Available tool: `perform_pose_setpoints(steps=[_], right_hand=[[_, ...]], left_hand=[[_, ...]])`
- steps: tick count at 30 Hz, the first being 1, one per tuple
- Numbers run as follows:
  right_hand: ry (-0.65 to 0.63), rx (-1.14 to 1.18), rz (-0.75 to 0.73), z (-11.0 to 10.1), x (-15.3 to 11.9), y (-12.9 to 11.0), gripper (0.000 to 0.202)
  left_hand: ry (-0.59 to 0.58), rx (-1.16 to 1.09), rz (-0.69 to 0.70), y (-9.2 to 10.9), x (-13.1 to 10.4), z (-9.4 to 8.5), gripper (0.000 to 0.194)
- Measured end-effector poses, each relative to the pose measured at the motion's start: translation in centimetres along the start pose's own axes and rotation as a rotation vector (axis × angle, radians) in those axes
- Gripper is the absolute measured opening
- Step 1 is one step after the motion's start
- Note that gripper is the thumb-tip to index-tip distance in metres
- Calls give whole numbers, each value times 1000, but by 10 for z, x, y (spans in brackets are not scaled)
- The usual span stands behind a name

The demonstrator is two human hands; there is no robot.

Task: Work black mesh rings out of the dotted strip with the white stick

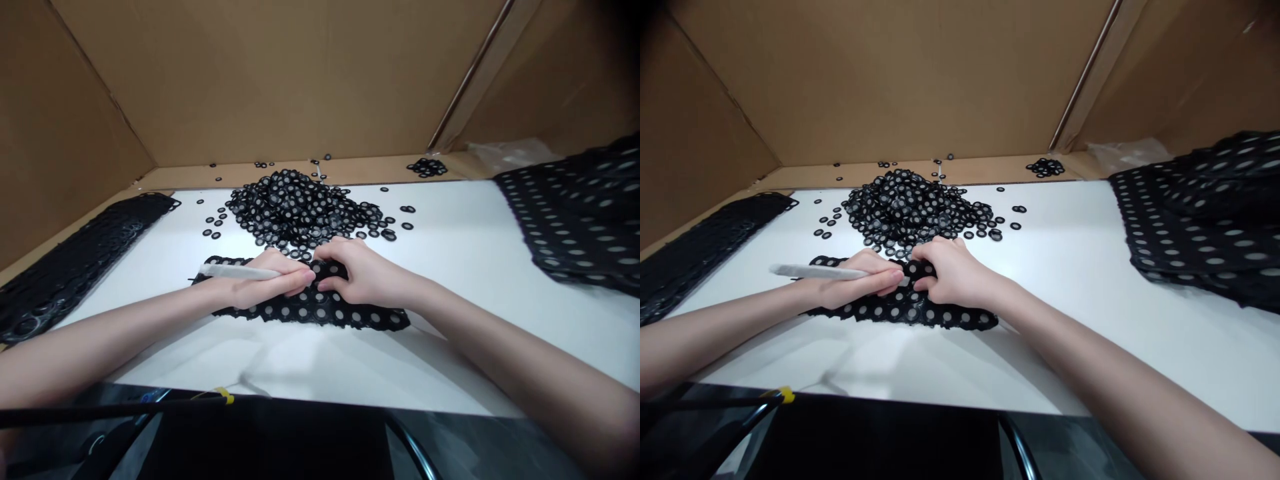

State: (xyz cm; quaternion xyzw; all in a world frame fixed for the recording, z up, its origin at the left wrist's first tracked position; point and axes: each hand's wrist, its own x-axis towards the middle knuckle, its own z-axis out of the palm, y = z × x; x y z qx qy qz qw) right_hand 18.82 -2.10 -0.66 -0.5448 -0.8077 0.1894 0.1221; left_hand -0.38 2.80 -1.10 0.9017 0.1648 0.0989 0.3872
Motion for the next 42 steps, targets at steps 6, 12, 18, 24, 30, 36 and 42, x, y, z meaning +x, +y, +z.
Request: perform_pose_setpoints(steps=[6, 12, 18, 24, 30, 36, 42], right_hand=[[-4, 5, -6, 0, -1, 3, 16], [-75, 161, -101, -4, -3, 11, 37], [-60, 229, -178, -7, -4, 10, 31], [-61, 244, -192, -7, -5, 11, 32], [-51, 238, -207, -6, -4, 11, 32], [-56, 269, -192, -6, -5, 9, 40], [-60, 260, -189, -6, -5, 8, 36]], left_hand=[[-35, 9, 4, 1, 1, -2, 42], [163, -60, -57, 9, -9, -5, 43], [116, -141, -4, 15, -18, 6, 46], [49, -121, 14, 10, -16, 11, 45], [34, -84, 64, 11, -15, 12, 43], [-12, -99, 37, 11, -13, 11, 44], [-35, -59, 64, 9, -14, 14, 44]])
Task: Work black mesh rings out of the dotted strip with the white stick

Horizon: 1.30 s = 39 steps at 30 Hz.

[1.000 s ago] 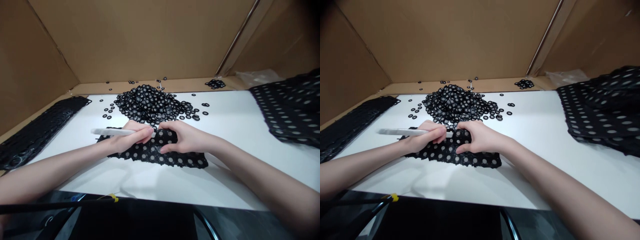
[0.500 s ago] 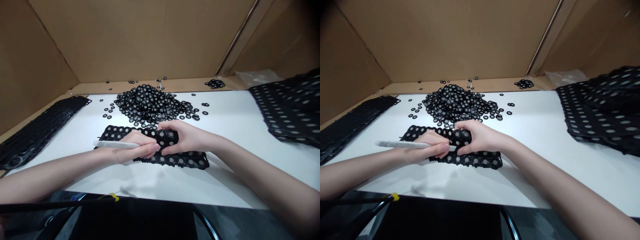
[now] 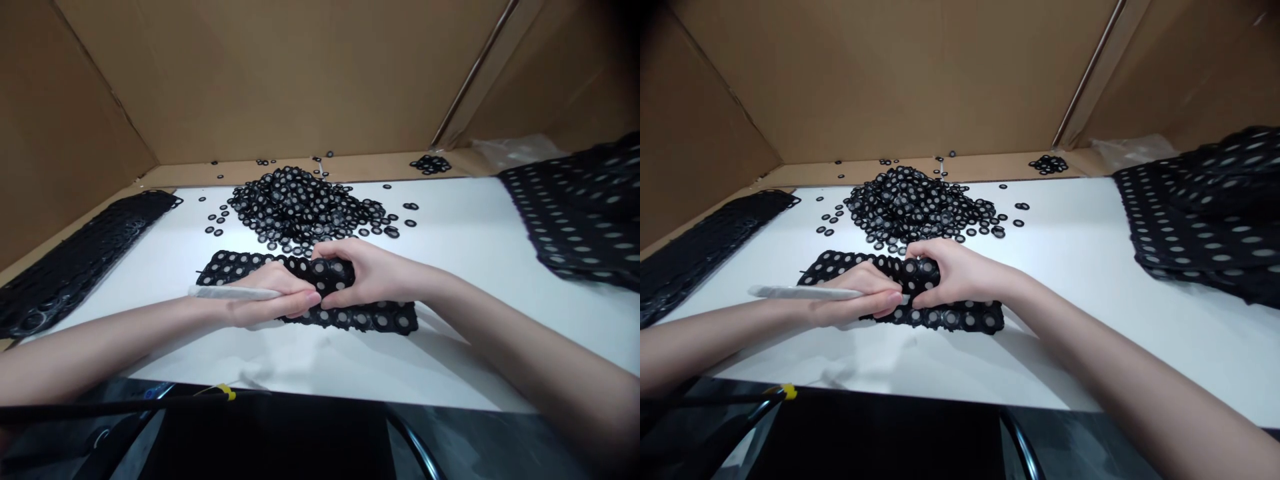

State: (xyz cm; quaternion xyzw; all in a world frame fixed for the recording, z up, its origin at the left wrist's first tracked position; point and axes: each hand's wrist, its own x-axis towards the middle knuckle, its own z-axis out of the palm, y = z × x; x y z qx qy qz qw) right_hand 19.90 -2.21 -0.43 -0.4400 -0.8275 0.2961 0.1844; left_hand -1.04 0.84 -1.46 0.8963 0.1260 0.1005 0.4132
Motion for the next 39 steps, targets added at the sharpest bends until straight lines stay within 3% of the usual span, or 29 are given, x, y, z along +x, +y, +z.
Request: perform_pose_setpoints(steps=[15, 23, 28, 31, 36, 39], right_hand=[[10, -1, -12, -1, -2, 4, 34], [-32, -58, 107, -1, -4, -6, 62], [-13, -25, 76, 2, -4, -7, 66], [-23, -5, 57, 3, -5, -7, 63], [-11, -7, 24, 4, -7, -6, 60], [-16, -3, 20, 5, -7, -6, 59]], left_hand=[[3, 14, 15, -2, -2, 2, 45], [59, 82, 67, 1, -4, 2, 42], [114, 78, 113, 3, -7, 3, 41], [145, -27, 63, 9, -9, 2, 43], [48, -193, -42, 16, -9, 3, 42], [49, -207, -66, 15, -8, 5, 42]])
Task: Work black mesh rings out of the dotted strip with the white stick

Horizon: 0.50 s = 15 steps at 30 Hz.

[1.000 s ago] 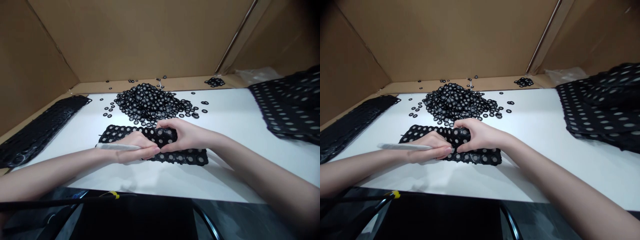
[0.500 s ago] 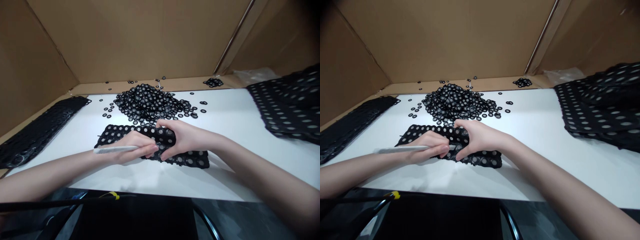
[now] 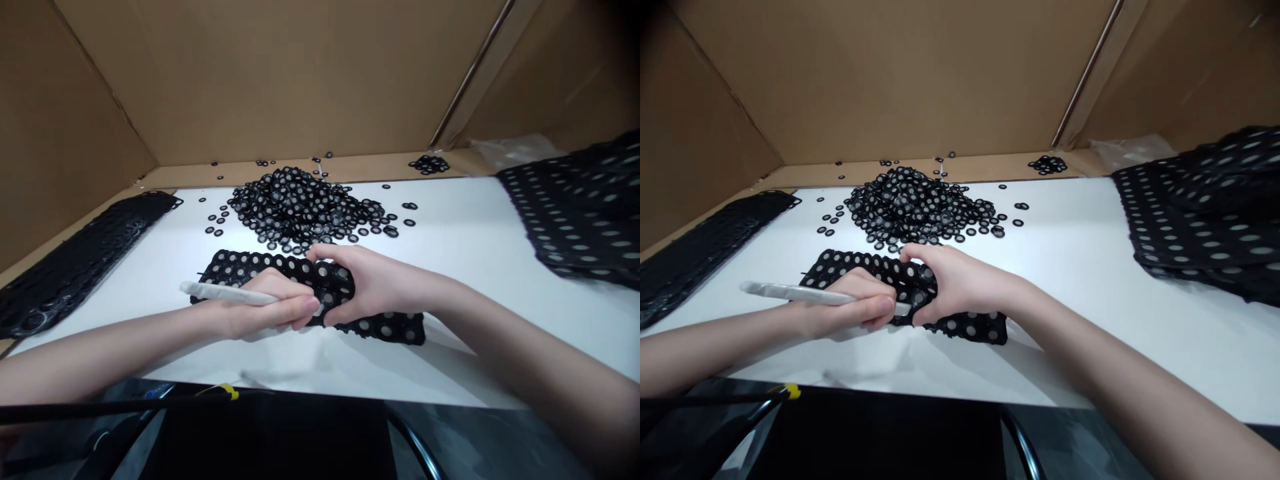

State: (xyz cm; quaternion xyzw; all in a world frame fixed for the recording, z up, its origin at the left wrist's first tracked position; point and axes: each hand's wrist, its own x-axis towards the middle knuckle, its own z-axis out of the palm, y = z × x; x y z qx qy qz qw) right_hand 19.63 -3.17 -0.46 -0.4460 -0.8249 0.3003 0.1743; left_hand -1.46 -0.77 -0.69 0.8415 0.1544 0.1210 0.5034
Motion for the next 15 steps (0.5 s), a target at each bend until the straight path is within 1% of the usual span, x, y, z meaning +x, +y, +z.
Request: perform_pose_setpoints(steps=[5, 11, 15], right_hand=[[-11, 8, -9, -1, 0, -2, 58], [-53, 20, -46, -2, -1, -3, 54], [-46, 19, -75, -1, -1, -1, 54]], left_hand=[[13, 35, 38, -2, 2, 2, 42], [-96, 16, 13, -4, 4, 0, 43], [-121, 20, -8, -6, 4, 1, 44]])
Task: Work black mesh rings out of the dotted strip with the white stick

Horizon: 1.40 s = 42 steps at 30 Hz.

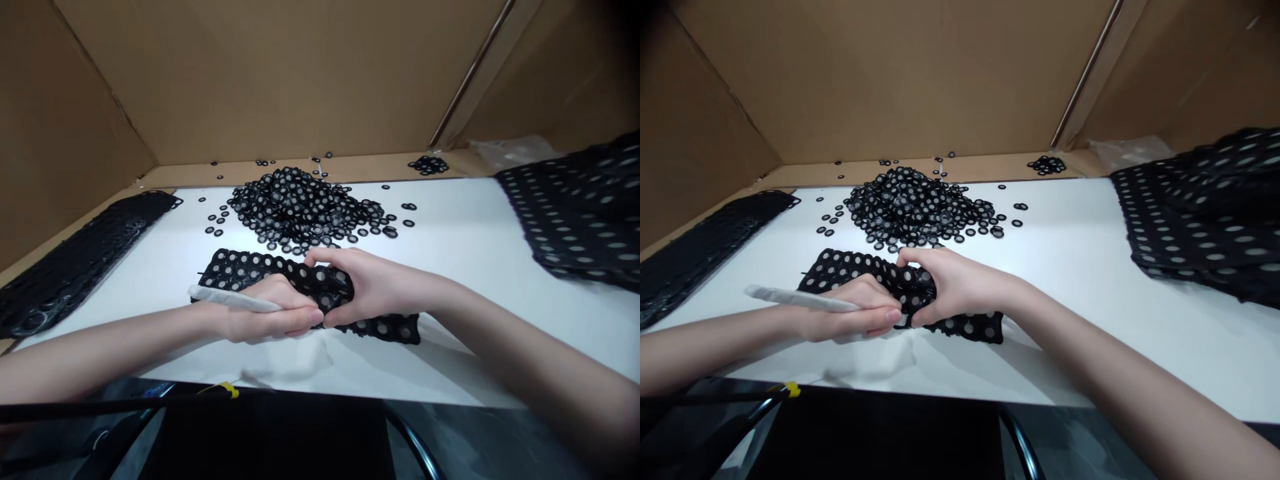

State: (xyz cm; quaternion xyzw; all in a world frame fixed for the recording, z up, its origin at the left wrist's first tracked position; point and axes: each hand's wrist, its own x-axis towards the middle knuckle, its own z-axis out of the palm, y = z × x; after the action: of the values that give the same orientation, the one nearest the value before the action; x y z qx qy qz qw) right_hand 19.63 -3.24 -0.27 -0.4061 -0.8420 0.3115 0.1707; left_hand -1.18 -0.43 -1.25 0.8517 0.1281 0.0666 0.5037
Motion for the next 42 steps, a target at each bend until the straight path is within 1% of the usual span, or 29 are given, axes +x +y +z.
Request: perform_pose_setpoints(steps=[2, 5, 7, 9, 11, 13, 15, 18, 21, 27, 30, 36, 42], right_hand=[[1, -2, 0, -1, 1, 2, 57], [-33, -20, 32, -7, 0, 5, 59], [-67, -50, 74, -13, -1, 8, 61], [-80, -82, 110, -20, -4, 11, 62], [-45, -95, 126, -25, -4, 14, 58], [26, -93, 145, -23, -2, 17, 43], [110, -106, 172, -17, 3, 20, 28], [200, -157, 158, -5, 11, 22, 12], [264, -131, 163, 4, 15, 22, 1], [270, 32, 239, 7, 16, 23, 8], [281, 48, 256, 8, 17, 23, 10], [294, 26, 268, 8, 17, 21, 14], [298, 79, 302, 9, 18, 19, 14]], left_hand=[[-2, -116, -36, -2, 0, -3, 47], [28, -407, -116, -6, 1, -12, 52], [72, -482, -126, -11, 2, -19, 52], [132, -414, -95, -14, 4, -25, 52], [196, -293, -66, -15, 7, -30, 53], [252, -193, -63, -15, 11, -33, 52], [283, -90, -80, -14, 13, -34, 49], [277, 81, -102, -13, 16, -34, 45], [238, 160, -98, -12, 17, -33, 43], [234, 207, -99, -13, 18, -32, 44], [237, 228, -95, -14, 18, -31, 43], [230, 290, -45, -15, 20, -28, 41], [195, 328, -36, -18, 22, -28, 40]])
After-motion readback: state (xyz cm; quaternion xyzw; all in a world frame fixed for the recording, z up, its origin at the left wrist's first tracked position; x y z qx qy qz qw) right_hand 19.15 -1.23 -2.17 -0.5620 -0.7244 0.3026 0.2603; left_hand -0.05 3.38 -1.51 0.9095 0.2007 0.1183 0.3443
